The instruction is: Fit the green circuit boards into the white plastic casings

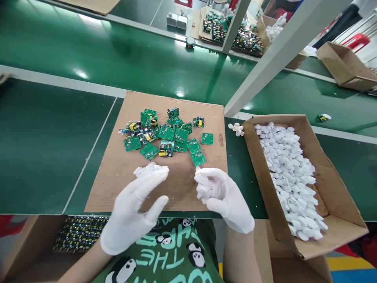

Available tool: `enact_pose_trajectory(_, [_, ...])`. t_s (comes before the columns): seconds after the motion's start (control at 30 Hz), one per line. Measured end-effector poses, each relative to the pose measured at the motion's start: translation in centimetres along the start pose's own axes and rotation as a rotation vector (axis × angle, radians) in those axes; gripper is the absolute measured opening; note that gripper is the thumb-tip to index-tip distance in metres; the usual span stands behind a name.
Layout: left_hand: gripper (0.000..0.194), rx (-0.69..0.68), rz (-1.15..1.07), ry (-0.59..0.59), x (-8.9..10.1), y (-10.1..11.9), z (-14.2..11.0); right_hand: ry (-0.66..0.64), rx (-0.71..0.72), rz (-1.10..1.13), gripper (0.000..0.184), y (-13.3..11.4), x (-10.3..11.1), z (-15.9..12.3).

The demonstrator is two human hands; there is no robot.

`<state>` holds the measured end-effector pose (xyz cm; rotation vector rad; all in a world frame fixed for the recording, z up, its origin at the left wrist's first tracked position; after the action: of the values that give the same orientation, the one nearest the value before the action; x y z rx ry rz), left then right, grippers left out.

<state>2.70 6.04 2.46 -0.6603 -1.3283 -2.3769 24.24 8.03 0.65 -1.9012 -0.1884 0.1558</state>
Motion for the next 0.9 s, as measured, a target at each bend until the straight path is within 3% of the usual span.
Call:
enact_pose_trajectory(0.17, [0.046, 0.146, 0.078, 0.060, 2.4, -2.5, -0.2, 0.192, 0.065, -0.113, 0.030, 1.2, 3.3, -2.9])
enact_pose_trajectory(0.3, [0.037, 0.199, 0.190, 0.161, 3.6, -3.9, -0.6, 0.301, 0.125, -0.485, 0.030, 2.7, 4.0, -3.9])
enact_pose_trajectory(0.37, [0.036, 0.208, 0.202, 0.178, 3.9, -4.4, -0.7, 0.300, 0.250, -0.800, 0.023, 3.2, 3.7, -3.7])
enact_pose_trajectory(0.47, [0.039, 0.184, 0.209, 0.163, 4.2, -4.8, -0.7, 0.285, 0.564, -1.191, 0.014, 3.3, 3.1, -3.5])
enact_pose_trajectory(0.57, [0.043, 0.111, 0.221, 0.071, 4.0, -4.8, -0.5, 0.352, 0.760, -1.312, 0.026, 2.5, 2.5, -3.7])
enact_pose_trajectory(0.7, [0.045, 0.061, 0.220, -0.028, 3.2, -4.8, -0.4, 0.337, 0.761, -1.177, 0.044, 1.0, -1.4, -2.7])
enact_pose_trajectory(0.8, [0.045, 0.048, 0.223, 0.012, 3.4, -5.0, -0.8, 0.217, 0.627, -1.100, 0.055, 0.7, -6.1, -0.3])
enact_pose_trajectory(0.9, [0.048, 0.062, 0.246, 0.026, 4.1, -5.5, -1.5, 0.191, 0.628, -1.119, 0.055, 0.3, -9.6, 1.6])
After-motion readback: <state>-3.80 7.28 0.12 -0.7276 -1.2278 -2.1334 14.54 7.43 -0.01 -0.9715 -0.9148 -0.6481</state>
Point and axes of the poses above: each hand's wrist, its own z-axis towards the middle knuckle, its own x-axis out of the back of the hand, y = z × x, the point moved 5 cm from there along z, towards the middle knuckle, and after that the axes turned 6 degrees about -z, right-handed, at the moved point
